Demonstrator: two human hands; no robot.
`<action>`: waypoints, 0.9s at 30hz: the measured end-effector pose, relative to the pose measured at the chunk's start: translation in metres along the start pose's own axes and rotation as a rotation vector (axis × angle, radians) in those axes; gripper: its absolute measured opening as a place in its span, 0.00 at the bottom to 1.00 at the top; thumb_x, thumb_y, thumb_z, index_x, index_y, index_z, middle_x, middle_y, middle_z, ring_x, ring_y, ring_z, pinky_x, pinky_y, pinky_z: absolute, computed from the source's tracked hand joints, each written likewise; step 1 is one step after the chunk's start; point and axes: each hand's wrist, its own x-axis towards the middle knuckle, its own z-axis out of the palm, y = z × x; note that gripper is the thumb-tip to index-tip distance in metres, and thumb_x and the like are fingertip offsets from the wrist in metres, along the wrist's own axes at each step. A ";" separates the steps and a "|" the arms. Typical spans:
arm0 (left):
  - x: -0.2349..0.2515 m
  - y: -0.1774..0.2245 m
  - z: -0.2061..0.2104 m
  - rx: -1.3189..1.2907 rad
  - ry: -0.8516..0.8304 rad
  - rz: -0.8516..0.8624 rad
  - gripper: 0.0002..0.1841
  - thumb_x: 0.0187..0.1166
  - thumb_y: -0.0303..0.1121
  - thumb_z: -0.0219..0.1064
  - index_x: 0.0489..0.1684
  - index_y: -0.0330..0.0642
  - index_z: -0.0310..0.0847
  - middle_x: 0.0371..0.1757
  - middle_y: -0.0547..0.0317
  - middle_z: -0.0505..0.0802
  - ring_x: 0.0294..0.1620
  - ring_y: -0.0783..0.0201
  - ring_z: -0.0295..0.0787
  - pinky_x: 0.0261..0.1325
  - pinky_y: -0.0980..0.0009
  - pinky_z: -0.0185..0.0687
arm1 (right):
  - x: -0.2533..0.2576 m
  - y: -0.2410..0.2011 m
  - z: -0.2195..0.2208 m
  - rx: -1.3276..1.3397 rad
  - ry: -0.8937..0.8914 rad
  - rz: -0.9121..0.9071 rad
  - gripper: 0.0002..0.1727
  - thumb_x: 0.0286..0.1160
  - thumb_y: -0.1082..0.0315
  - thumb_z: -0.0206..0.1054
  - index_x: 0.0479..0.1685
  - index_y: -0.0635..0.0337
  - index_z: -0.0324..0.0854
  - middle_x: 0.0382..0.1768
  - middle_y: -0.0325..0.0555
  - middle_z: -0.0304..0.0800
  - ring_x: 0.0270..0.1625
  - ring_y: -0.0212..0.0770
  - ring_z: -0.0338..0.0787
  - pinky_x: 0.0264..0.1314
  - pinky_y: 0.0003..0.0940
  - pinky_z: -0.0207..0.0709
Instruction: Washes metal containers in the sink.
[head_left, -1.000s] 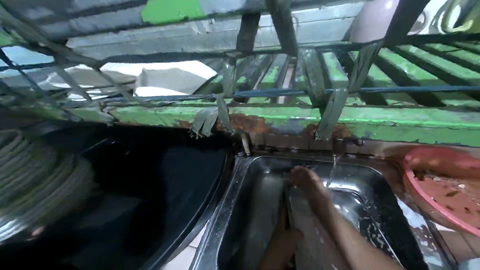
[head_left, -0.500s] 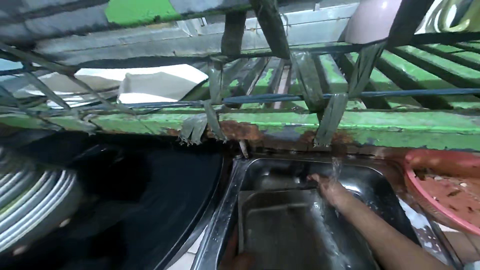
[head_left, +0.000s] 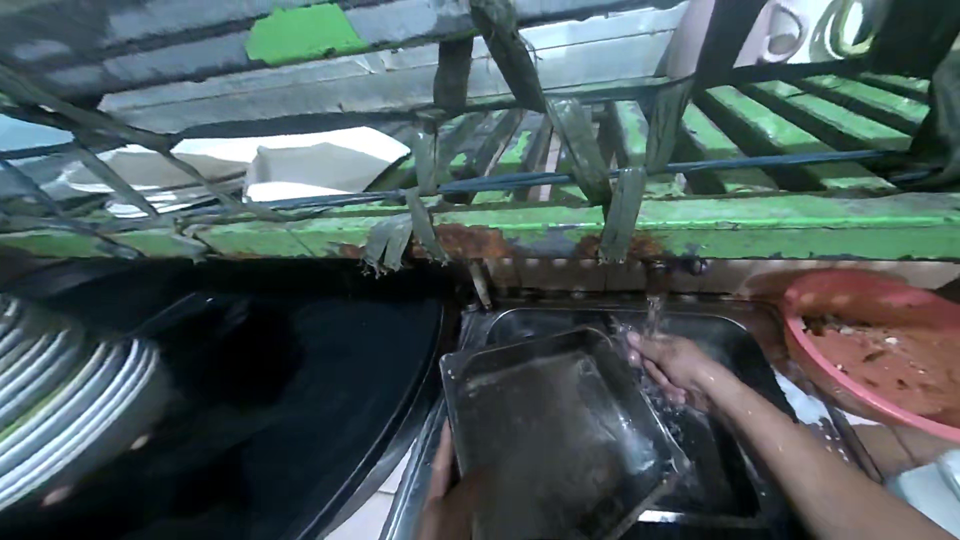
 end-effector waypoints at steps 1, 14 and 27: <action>0.002 0.001 0.003 0.011 0.021 -0.050 0.49 0.72 0.15 0.60 0.96 0.38 0.32 0.89 0.42 0.65 0.77 0.68 0.77 0.74 0.70 0.78 | -0.003 0.010 -0.005 -0.035 0.056 -0.018 0.29 0.94 0.44 0.45 0.34 0.58 0.77 0.11 0.33 0.66 0.09 0.30 0.67 0.15 0.25 0.69; 0.090 -0.035 0.049 0.823 -0.406 -0.286 0.42 0.84 0.30 0.63 0.97 0.46 0.40 0.93 0.44 0.60 0.89 0.48 0.63 0.85 0.50 0.66 | -0.102 0.152 -0.001 0.395 0.372 0.092 0.45 0.79 0.76 0.63 0.96 0.51 0.43 0.81 0.57 0.70 0.71 0.42 0.83 0.68 0.40 0.81; 0.033 -0.113 0.255 0.869 -0.634 0.383 0.32 0.86 0.36 0.52 0.92 0.39 0.59 0.95 0.50 0.59 0.98 0.49 0.38 0.95 0.41 0.19 | -0.087 0.145 0.036 0.514 0.482 -0.114 0.41 0.81 0.71 0.61 0.94 0.57 0.46 0.79 0.53 0.73 0.71 0.34 0.82 0.71 0.32 0.79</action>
